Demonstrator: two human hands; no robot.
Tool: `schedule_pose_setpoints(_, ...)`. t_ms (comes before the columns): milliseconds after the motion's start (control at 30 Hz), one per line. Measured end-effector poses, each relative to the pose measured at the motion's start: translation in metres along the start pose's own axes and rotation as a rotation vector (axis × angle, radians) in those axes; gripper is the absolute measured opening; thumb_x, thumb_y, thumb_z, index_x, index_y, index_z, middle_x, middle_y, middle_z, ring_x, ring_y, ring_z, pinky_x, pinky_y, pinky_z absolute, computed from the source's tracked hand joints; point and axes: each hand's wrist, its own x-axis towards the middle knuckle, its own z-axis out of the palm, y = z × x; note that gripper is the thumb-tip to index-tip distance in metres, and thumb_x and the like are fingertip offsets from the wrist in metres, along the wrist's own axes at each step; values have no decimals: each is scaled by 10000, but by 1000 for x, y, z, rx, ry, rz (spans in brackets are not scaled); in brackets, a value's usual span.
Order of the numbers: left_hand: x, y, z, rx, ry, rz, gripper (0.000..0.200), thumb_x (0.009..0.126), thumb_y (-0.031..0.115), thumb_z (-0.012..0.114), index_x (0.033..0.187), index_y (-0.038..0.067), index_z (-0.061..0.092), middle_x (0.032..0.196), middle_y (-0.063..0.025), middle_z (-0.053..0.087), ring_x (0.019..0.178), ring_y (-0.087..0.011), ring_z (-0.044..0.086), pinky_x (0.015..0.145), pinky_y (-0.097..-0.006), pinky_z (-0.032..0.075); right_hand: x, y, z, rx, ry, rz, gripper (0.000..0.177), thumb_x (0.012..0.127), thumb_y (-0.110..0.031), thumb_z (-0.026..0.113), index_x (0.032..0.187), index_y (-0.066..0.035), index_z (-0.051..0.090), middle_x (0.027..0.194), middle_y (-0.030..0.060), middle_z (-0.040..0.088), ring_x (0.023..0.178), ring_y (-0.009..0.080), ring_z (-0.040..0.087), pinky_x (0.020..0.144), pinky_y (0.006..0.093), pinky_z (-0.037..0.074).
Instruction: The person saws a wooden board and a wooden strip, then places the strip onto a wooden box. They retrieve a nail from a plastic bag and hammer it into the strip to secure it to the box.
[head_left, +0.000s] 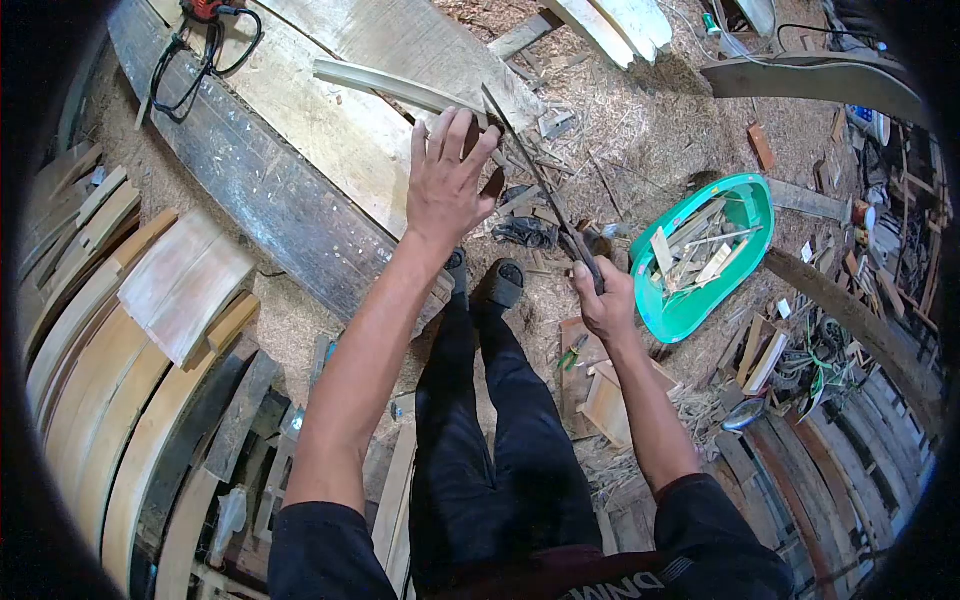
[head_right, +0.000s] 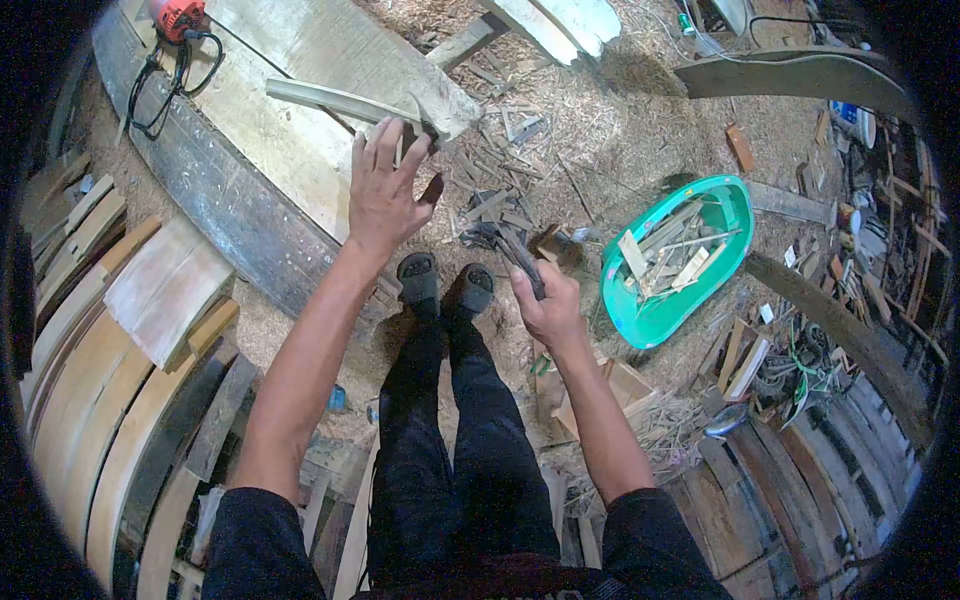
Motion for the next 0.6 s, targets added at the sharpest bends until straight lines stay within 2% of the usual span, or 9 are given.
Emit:
schedule_pose_setpoints(300, 1, 0, 0, 22, -13, -6, 671, 677, 290, 762, 1276, 232, 464, 1356, -108, 401, 1355, -300, 350, 1141, -561, 262, 0, -7, 0, 15, 21, -9, 259, 919, -248, 666, 824, -11, 621, 624, 140, 516, 531, 244, 538, 518, 372, 412)
schedule_pose_setpoints(500, -1, 0, 0, 25, -13, 4, 634, 711, 316, 744, 1275, 226, 470, 1361, -111, 407, 1353, -299, 356, 1140, -561, 260, 4, 1, -4, -21, -43, 48, 227, 918, -245, 661, 897, -19, 668, 641, 142, 547, 540, 275, 542, 529, 375, 430)
schedule_pose_setpoints(600, 0, 2, 2, 24, 1, 2, 618, 728, 320, 737, 1278, 224, 474, 1361, -114, 409, 1352, -300, 356, 1138, -563, 261, 2, -4, -4, 7, -17, -5, 231, 920, -250, 656, 893, -20, 664, 652, 154, 560, 551, 289, 557, 536, 387, 437)
